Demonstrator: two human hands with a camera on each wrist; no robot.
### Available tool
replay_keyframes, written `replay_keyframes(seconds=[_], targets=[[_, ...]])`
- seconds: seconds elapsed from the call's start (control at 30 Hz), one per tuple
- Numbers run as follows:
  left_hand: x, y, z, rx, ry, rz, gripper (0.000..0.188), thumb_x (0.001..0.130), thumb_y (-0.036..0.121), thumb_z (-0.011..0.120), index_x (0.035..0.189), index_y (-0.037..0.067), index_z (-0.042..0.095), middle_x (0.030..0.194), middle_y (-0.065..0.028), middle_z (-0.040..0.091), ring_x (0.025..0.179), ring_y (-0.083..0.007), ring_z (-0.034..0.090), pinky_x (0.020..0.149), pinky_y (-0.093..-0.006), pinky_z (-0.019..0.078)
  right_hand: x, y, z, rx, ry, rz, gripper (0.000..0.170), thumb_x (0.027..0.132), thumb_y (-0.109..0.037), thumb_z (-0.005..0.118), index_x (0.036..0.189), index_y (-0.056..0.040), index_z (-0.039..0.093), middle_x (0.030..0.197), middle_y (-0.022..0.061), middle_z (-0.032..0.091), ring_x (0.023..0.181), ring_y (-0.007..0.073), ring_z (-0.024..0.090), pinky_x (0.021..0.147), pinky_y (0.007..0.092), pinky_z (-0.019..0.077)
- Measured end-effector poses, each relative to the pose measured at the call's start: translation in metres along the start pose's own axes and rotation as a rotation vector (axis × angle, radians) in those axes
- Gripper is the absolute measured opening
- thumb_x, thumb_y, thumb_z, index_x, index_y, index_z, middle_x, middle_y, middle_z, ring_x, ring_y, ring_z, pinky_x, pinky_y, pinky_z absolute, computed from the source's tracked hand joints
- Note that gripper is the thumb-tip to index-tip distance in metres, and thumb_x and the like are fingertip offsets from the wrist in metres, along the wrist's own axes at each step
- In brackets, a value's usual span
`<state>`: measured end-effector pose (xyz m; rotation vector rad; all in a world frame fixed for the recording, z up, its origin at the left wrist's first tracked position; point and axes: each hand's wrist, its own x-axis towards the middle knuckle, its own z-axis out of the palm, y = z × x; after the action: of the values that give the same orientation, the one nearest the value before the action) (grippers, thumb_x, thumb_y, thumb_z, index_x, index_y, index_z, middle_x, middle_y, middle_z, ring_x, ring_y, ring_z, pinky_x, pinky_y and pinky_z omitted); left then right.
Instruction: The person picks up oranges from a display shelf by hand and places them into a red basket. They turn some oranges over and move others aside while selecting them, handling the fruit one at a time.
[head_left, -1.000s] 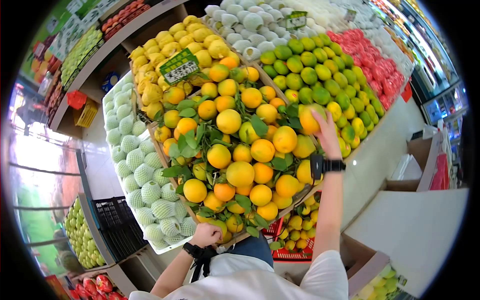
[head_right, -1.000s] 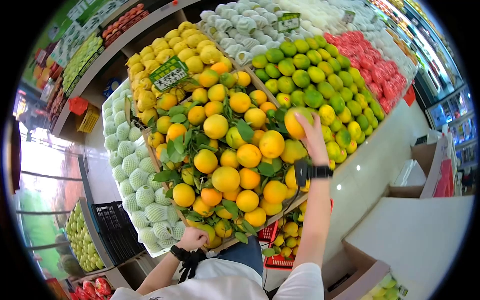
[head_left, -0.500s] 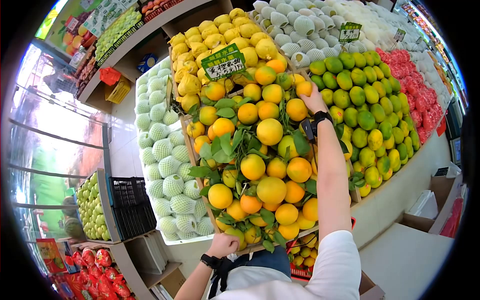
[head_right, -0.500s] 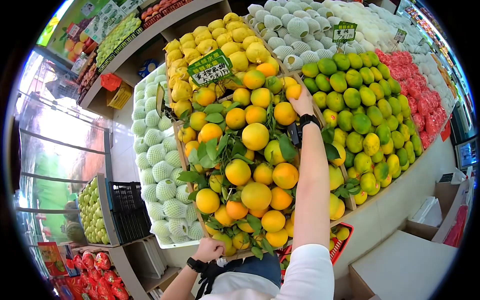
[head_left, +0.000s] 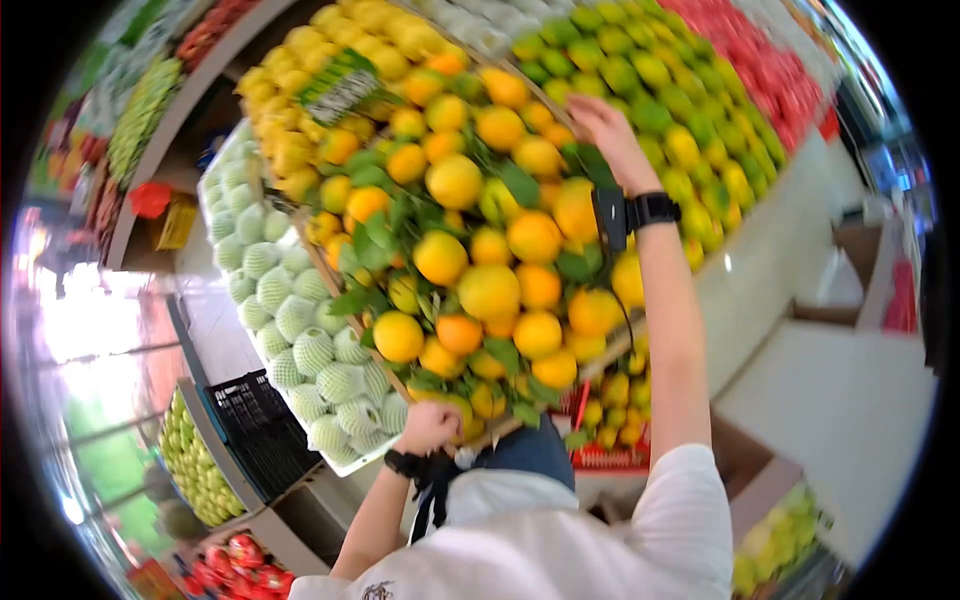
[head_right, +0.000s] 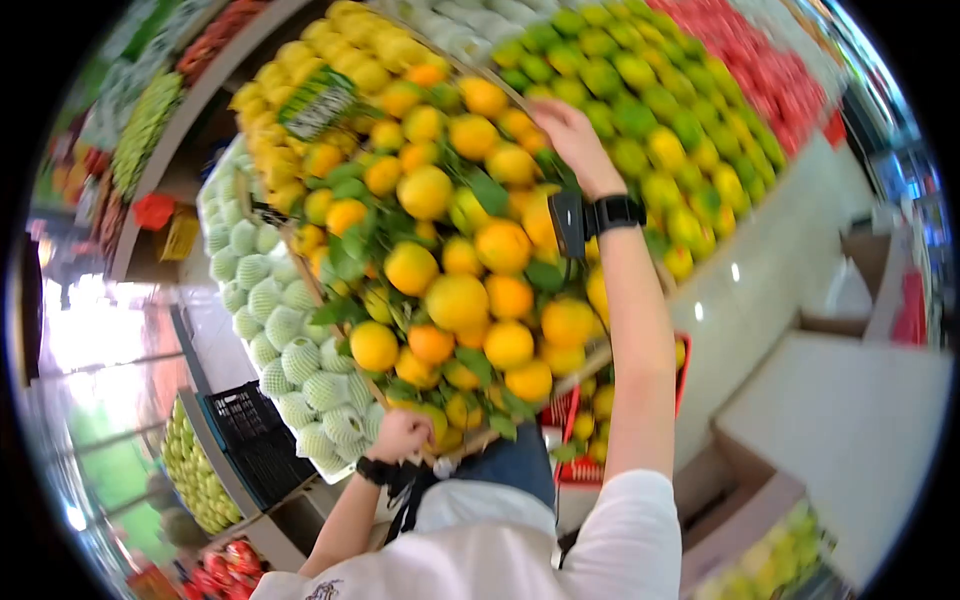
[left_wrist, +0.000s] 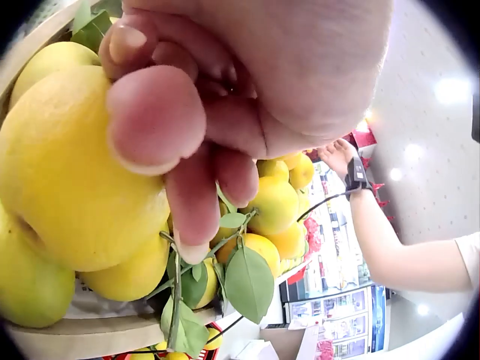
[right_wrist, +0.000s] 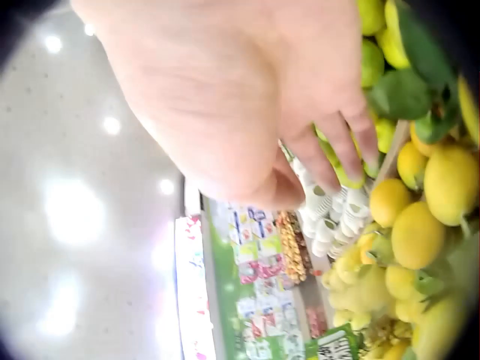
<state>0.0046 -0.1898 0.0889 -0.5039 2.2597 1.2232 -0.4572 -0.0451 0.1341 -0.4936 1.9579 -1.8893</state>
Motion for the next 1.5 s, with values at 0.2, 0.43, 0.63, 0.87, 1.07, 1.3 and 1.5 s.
replay_keyframes(seconds=[0.2, 0.43, 0.63, 0.87, 1.07, 1.3, 1.5], targets=[[0.0, -0.007, 0.003, -0.138, -0.036, 0.076, 0.023, 0.075, 0.001, 0.046, 0.064, 0.004, 0.065, 0.054, -0.0039, 0.061, 0.041, -0.0122, 0.058, 0.043, -0.0238, 0.0445, -0.219, 0.023, -0.113, 0.499, 0.332, -0.063, 0.036, 0.094, -0.02, 0.047, 0.127, -0.004, 0.048, 0.119, 0.0121, 0.058, 0.103, 0.0218, 0.058, 0.088, 0.0318, 0.0445], [0.001, -0.019, 0.006, -0.275, -0.086, 0.03, 0.023, 0.078, -0.003, 0.042, 0.065, -0.004, 0.061, 0.063, -0.0087, 0.064, 0.039, -0.0087, 0.05, 0.04, -0.0218, 0.0415, -0.552, 0.257, -0.139, 0.837, 0.948, 0.509, 0.042, 0.091, -0.031, 0.048, 0.129, -0.0134, 0.042, 0.122, 0.0132, 0.055, 0.105, 0.025, 0.054, 0.087, 0.0336, 0.0436], [0.007, -0.002, -0.001, -0.305, -0.186, -0.074, 0.022, 0.081, -0.002, 0.04, 0.066, -0.006, 0.057, 0.068, -0.0131, 0.064, 0.04, -0.0114, 0.051, 0.04, -0.0224, 0.0414, -0.587, 0.288, -0.057, 0.765, 1.104, 1.009, 0.033, 0.089, -0.027, 0.053, 0.118, -0.0125, 0.049, 0.109, 0.0094, 0.06, 0.086, 0.0219, 0.061, 0.07, 0.0326, 0.0499], [0.011, 0.008, -0.004, -0.228, -0.194, -0.198, 0.022, 0.079, -0.003, 0.04, 0.066, -0.004, 0.057, 0.068, -0.0131, 0.064, 0.041, -0.0128, 0.053, 0.04, -0.0223, 0.0418, -0.486, 0.327, -0.128, 0.731, 1.193, 0.767, 0.046, 0.085, -0.023, 0.058, 0.124, -0.0038, 0.042, 0.107, 0.0138, 0.055, 0.081, 0.0251, 0.062, 0.069, 0.0353, 0.0534], [0.012, 0.011, 0.001, -0.253, -0.082, -0.312, 0.022, 0.077, -0.004, 0.038, 0.064, -0.006, 0.055, 0.066, -0.0159, 0.063, 0.04, -0.0141, 0.051, 0.039, -0.0229, 0.0415, -0.399, 0.362, -0.199, 0.657, 1.18, 0.803, 0.074, 0.077, -0.039, 0.07, 0.128, 0.0049, 0.039, 0.129, 0.0235, 0.036, 0.096, 0.0346, 0.058, 0.069, 0.0388, 0.0569], [0.014, 0.023, 0.007, -0.248, -0.017, -0.423, 0.023, 0.074, -0.005, 0.036, 0.06, -0.006, 0.055, 0.062, -0.0148, 0.061, 0.039, -0.0132, 0.051, 0.039, -0.0219, 0.041, -0.361, 0.421, -0.241, 0.491, 1.135, 0.842, 0.075, 0.064, -0.037, 0.081, 0.116, 0.0076, 0.051, 0.109, 0.0158, 0.059, 0.093, 0.0247, 0.062, 0.069, 0.0371, 0.0572], [0.023, 0.031, 0.003, -0.27, -0.085, -0.486, 0.024, 0.074, -0.004, 0.035, 0.061, -0.006, 0.056, 0.06, -0.0129, 0.061, 0.039, -0.014, 0.052, 0.037, -0.0226, 0.0411, -0.371, 0.402, -0.204, 0.414, 1.214, 0.702, 0.049, 0.069, -0.021, 0.077, 0.11, -0.0075, 0.054, 0.104, 0.007, 0.06, 0.091, 0.0196, 0.06, 0.066, 0.0356, 0.0533]])
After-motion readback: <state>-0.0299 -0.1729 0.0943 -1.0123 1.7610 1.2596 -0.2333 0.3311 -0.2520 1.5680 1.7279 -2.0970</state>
